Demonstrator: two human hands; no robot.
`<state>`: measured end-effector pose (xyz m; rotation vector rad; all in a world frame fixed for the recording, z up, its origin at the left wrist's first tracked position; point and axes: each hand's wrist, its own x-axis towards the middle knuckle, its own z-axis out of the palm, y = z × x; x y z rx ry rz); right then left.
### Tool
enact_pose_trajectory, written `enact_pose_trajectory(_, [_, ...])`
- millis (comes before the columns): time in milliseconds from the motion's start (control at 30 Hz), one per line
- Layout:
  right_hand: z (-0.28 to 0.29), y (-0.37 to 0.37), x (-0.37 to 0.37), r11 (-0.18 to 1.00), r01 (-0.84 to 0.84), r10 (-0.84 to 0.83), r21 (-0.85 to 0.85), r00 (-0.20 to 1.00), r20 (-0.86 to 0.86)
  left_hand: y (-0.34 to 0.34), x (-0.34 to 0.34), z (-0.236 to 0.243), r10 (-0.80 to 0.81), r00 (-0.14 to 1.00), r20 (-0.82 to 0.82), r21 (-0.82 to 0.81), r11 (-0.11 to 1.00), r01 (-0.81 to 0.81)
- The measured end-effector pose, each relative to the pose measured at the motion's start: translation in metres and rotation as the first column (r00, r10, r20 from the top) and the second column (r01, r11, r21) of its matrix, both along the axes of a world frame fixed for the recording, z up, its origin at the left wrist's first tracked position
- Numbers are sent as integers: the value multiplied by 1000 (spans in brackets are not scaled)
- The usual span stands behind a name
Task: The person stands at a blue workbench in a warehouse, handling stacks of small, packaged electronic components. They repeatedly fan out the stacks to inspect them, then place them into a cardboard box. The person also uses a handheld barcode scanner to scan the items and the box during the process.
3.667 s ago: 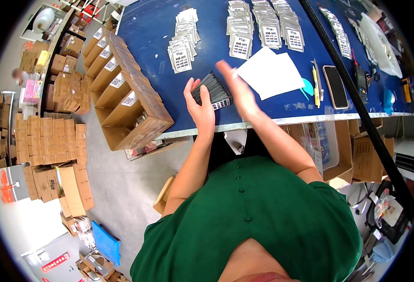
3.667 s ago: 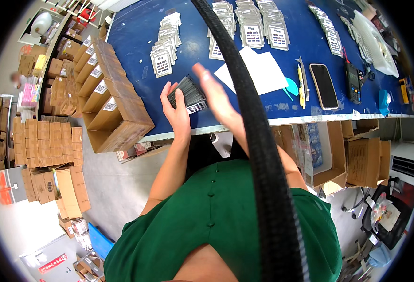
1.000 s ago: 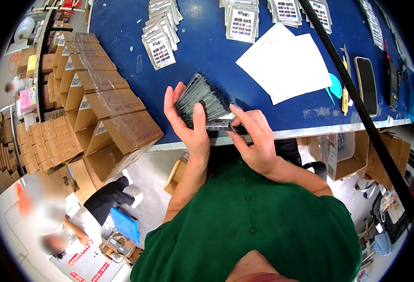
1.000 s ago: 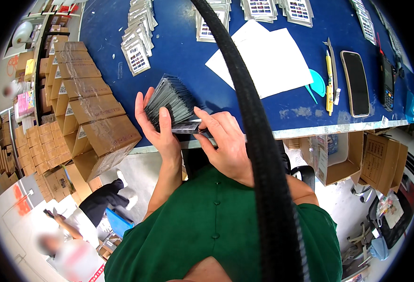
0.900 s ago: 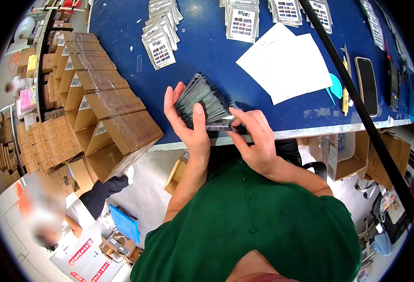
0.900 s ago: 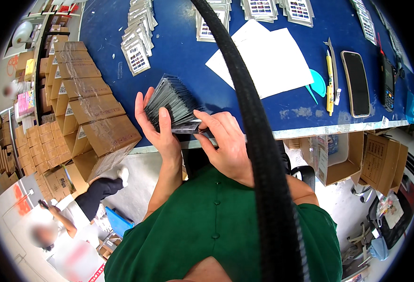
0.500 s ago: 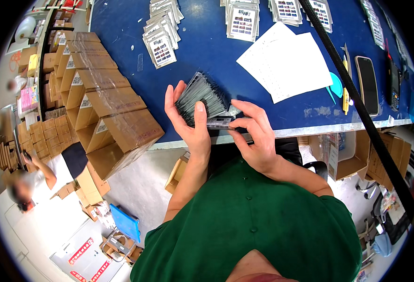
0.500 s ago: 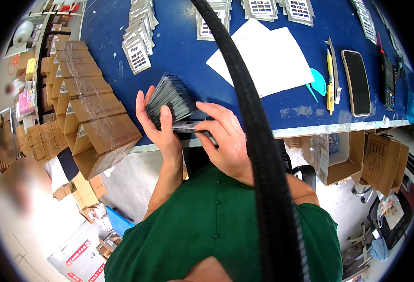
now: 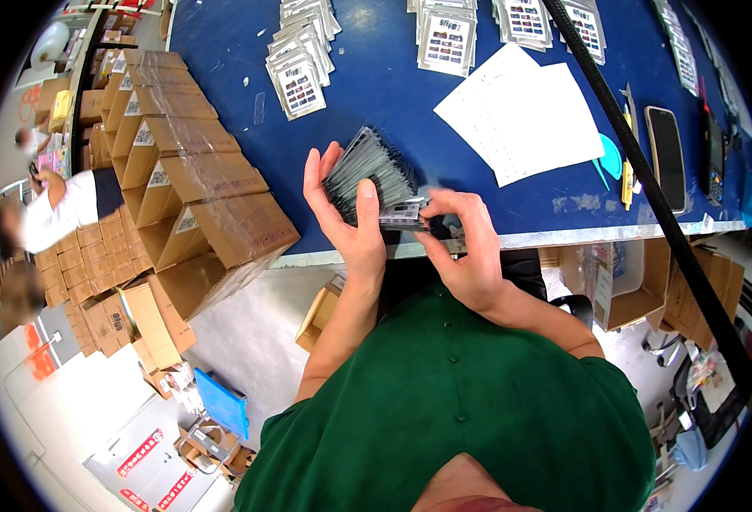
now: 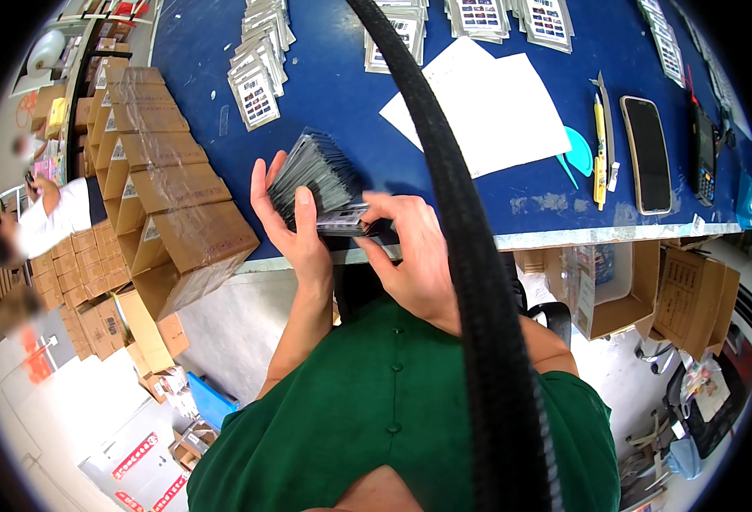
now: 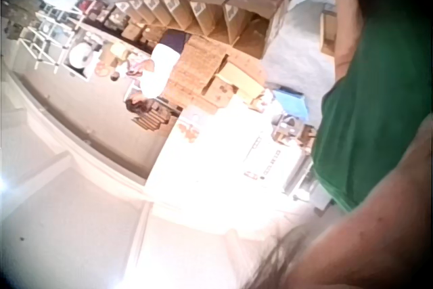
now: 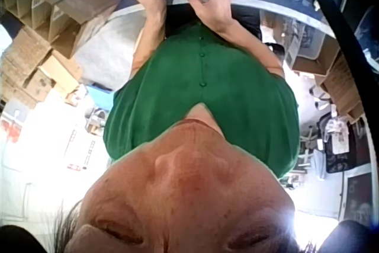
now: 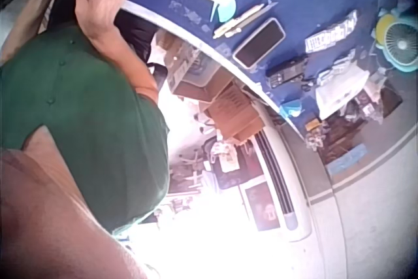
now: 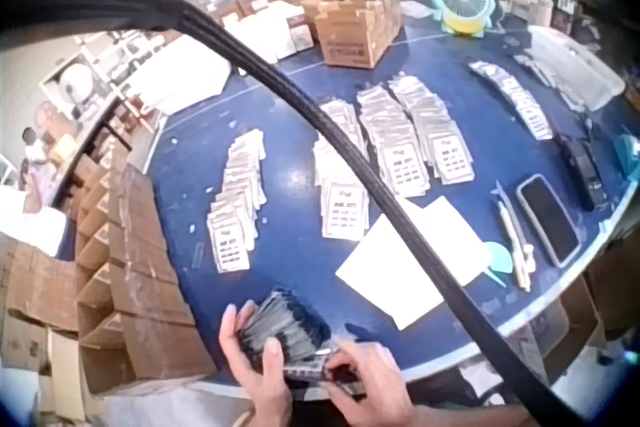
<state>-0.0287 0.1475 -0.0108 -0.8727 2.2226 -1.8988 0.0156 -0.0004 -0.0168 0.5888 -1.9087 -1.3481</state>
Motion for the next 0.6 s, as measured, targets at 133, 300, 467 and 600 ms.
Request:
enact_pose_trajectory(133, [0,-1,0,998,-18,22,63,998,-60,2,0,0,13,1000,-5,9,1000,-13])
enact_pose_trajectory(300, [-2,0,1,995,-25,31,97,997,-64,3,-1,0,19,1000,-12,9,1000,-19])
enact_pose_trajectory(467, [-3,-1,2,997,-21,26,81,998,-65,2,-1,-3,25,999,-27,-5,1000,-25])
enact_pose_trajectory(600, [-2,-3,3,996,9,-2,85,997,-80,2,-2,-4,29,998,-49,20,999,-28])
